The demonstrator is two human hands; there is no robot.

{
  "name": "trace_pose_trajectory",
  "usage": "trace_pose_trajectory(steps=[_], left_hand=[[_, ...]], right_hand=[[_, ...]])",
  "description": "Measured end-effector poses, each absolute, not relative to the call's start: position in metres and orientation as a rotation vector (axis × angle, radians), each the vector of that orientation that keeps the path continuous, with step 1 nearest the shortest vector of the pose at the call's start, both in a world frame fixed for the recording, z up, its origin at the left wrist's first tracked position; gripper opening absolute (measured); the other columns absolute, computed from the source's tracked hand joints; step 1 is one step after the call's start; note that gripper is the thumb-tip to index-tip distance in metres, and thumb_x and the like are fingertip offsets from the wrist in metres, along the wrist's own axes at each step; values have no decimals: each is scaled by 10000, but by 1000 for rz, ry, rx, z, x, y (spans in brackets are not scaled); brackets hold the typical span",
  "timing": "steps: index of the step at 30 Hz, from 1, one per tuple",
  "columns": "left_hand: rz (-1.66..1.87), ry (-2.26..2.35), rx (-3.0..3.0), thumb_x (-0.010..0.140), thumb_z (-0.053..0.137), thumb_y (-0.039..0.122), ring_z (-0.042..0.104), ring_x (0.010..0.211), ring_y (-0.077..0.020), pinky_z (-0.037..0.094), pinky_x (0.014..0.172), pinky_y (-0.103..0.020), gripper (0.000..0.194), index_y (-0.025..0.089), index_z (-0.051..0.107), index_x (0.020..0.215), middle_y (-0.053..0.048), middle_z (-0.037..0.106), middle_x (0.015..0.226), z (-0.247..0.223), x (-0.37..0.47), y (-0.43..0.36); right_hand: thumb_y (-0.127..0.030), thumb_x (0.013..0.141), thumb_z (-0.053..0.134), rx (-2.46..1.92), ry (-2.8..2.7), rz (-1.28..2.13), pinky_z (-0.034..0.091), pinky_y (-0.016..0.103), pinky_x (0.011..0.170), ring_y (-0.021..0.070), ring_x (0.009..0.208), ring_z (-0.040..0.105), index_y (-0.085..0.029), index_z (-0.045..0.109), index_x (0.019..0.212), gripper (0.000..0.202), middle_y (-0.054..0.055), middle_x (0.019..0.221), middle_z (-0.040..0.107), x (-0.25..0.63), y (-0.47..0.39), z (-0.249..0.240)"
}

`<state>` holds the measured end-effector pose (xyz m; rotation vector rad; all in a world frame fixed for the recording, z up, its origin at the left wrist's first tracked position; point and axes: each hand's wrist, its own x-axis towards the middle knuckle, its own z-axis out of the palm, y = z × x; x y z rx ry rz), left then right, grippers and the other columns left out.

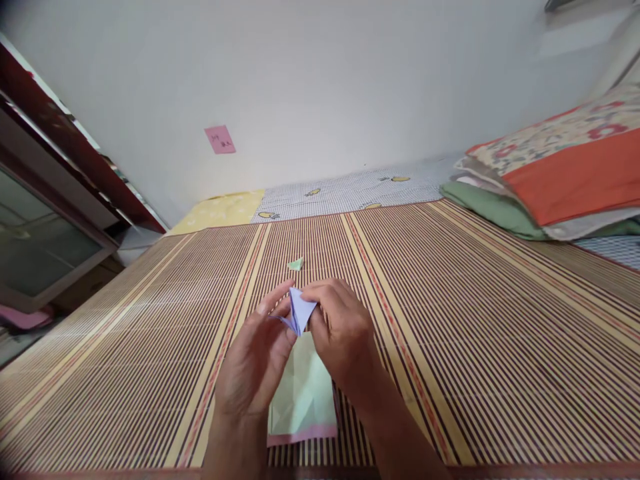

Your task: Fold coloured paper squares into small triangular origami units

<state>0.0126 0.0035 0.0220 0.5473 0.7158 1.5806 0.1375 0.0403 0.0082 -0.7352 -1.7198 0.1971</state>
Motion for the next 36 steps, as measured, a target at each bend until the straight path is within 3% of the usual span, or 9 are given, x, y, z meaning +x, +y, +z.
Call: trace_pose_trajectory(steps=[3,6,11,20,23,27,31,36], left_hand=[[1489,649,564,795,804,248,681,1080,-234,560,921,-307,428,153,739,1207,-138,722,1143,24,9,2],[1502,674,528,754,833,184,708,984,-208,593,881,-319,384,145,751,1127,-117,736,1088,21,10,5],[1574,783,483,665,918,222,708,754,-145,615,686,-250,323,117,777,936,-71,759,893,18,16,11],[1624,822,516,619,940,243,637,610,-97,545,595,-200,280,127,769,808,-15,701,711,12,18,13],[1637,853,553,621,934,260,607,580,-92,506,549,-193,273,133,746,773,-5,682,690,9,18,14],[1724,955,585,633,923,298,613,593,-100,500,572,-203,268,145,741,757,-1,684,680,7,19,13],[1774,998,626,689,889,319,631,618,-118,522,611,-232,228,159,751,775,-5,694,696,5,22,13],[1761,1057,732,774,835,333,637,669,-128,524,649,-236,182,168,759,781,-16,702,727,2,24,12]], right_hand=[[-19,936,492,-765,-1612,251,560,390,795,216,947,688,-242,642,963,270,60,953,710,139,40,10],[-15,918,526,-785,-1527,338,556,372,791,201,920,687,-240,651,944,259,43,927,695,140,39,12],[6,898,518,-738,-1559,379,551,375,814,199,922,680,-240,663,911,286,33,913,685,139,38,12],[-14,892,499,-690,-1649,439,558,374,819,208,945,689,-233,690,901,290,38,940,699,142,38,13],[-43,898,513,-733,-1680,603,564,371,835,210,968,702,-235,715,1000,296,45,1001,727,149,40,11],[-153,965,531,-827,-1535,932,576,345,835,197,961,722,-240,722,1127,265,48,1038,755,157,44,7],[-297,942,657,-858,-1488,1017,562,317,730,189,826,696,-212,750,998,138,40,905,741,154,45,6],[-257,904,690,-876,-1510,981,485,284,628,151,697,607,-191,738,891,82,4,786,668,149,44,7]])
